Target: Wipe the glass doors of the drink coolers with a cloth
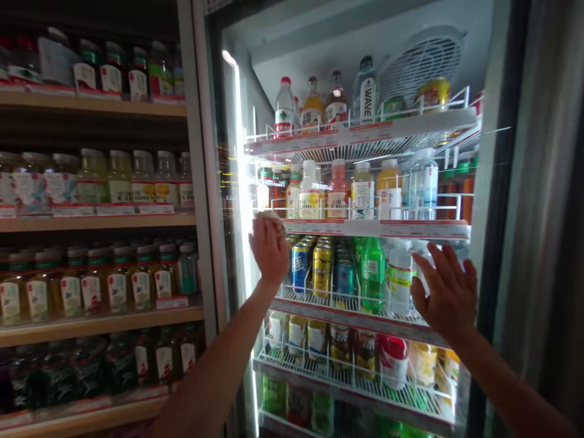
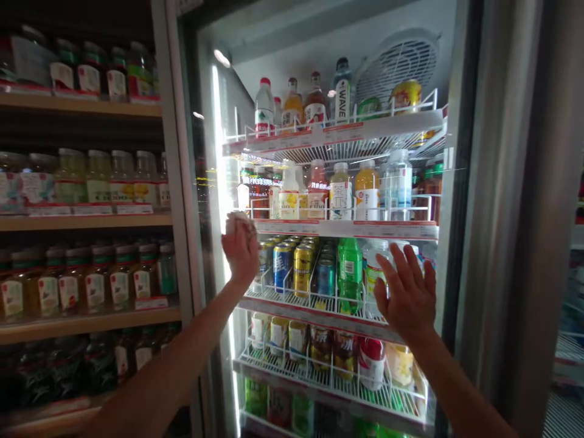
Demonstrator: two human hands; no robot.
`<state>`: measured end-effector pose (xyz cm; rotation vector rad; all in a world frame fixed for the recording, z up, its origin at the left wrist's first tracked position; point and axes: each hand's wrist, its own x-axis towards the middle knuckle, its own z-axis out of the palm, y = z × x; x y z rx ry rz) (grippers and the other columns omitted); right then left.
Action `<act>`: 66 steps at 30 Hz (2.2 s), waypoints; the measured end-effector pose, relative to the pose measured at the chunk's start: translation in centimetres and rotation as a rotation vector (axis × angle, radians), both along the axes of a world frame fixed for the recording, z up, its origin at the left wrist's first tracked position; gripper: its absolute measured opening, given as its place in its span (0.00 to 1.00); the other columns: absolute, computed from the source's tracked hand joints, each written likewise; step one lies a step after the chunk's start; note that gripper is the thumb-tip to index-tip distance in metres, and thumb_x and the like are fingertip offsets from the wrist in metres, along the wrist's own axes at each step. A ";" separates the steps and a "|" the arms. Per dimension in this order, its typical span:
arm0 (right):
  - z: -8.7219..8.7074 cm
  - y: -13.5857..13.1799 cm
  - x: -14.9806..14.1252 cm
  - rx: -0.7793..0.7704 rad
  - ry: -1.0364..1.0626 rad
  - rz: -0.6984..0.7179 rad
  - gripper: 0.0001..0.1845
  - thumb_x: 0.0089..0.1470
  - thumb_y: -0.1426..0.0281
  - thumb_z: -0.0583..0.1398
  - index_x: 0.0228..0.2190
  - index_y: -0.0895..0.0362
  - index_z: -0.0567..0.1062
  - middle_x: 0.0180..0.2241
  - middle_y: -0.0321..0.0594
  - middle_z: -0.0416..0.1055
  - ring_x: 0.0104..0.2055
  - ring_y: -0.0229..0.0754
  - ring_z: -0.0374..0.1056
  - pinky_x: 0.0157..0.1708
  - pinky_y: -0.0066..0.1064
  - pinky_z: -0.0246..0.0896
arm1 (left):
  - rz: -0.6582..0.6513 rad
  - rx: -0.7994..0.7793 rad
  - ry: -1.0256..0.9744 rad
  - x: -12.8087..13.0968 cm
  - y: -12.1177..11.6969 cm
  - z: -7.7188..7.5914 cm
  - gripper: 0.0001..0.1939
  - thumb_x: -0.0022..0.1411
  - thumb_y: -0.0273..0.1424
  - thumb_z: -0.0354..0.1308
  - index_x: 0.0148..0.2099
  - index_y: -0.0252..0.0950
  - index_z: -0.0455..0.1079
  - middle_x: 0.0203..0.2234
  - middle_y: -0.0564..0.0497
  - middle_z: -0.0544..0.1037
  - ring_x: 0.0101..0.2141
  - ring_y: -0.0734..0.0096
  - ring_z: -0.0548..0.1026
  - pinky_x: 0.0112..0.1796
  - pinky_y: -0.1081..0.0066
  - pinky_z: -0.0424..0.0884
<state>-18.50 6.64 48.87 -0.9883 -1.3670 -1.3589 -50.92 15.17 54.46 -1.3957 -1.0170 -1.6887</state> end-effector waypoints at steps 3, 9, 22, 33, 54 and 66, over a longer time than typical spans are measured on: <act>0.0 0.1 0.2 0.016 -0.031 0.005 0.25 0.54 0.68 0.54 0.54 0.57 0.63 0.58 0.48 0.59 0.62 0.51 0.52 0.61 0.46 0.42 | -0.041 0.046 0.339 2.1 -0.9 -0.5 0.23 0.63 0.34 0.44 0.59 0.35 0.58 0.60 0.42 0.59 0.62 0.64 0.51 0.60 0.57 0.49; -0.1 0.0 0.0 -0.033 0.009 -0.004 0.28 0.54 0.70 0.55 0.57 0.54 0.60 0.60 0.46 0.56 0.63 0.50 0.51 0.61 0.48 0.42 | -0.025 -0.022 -0.181 -2.5 0.4 2.5 0.24 0.62 0.35 0.44 0.58 0.30 0.59 0.60 0.35 0.59 0.61 0.55 0.54 0.58 0.49 0.52; 0.1 0.0 0.0 -0.008 -0.004 0.013 0.27 0.54 0.70 0.55 0.56 0.54 0.61 0.60 0.45 0.57 0.63 0.49 0.51 0.61 0.46 0.42 | 0.008 0.096 0.009 0.1 0.4 3.1 0.24 0.63 0.36 0.44 0.59 0.34 0.59 0.59 0.40 0.61 0.60 0.62 0.56 0.57 0.56 0.55; 1.0 -0.1 -0.2 -0.014 0.013 0.054 0.30 0.55 0.68 0.54 0.59 0.52 0.56 0.62 0.46 0.51 0.63 0.52 0.50 0.60 0.49 0.41 | -0.006 0.029 0.199 -0.7 -0.2 2.9 0.23 0.62 0.35 0.44 0.58 0.36 0.60 0.59 0.43 0.61 0.61 0.64 0.54 0.58 0.57 0.52; 6.2 1.1 -1.9 0.014 0.153 0.049 0.27 0.57 0.66 0.52 0.58 0.52 0.58 0.62 0.46 0.53 0.64 0.51 0.47 0.61 0.52 0.38 | -0.057 -0.033 -0.156 0.7 0.4 11.1 0.24 0.62 0.34 0.42 0.57 0.28 0.60 0.59 0.35 0.59 0.61 0.54 0.53 0.58 0.49 0.51; 6.3 1.0 -2.0 0.006 0.163 0.032 0.27 0.57 0.66 0.52 0.58 0.52 0.58 0.61 0.46 0.54 0.65 0.49 0.46 0.62 0.49 0.37 | -0.032 0.090 -0.116 1.6 1.1 13.7 0.23 0.61 0.35 0.45 0.56 0.32 0.62 0.59 0.40 0.61 0.60 0.57 0.57 0.57 0.53 0.54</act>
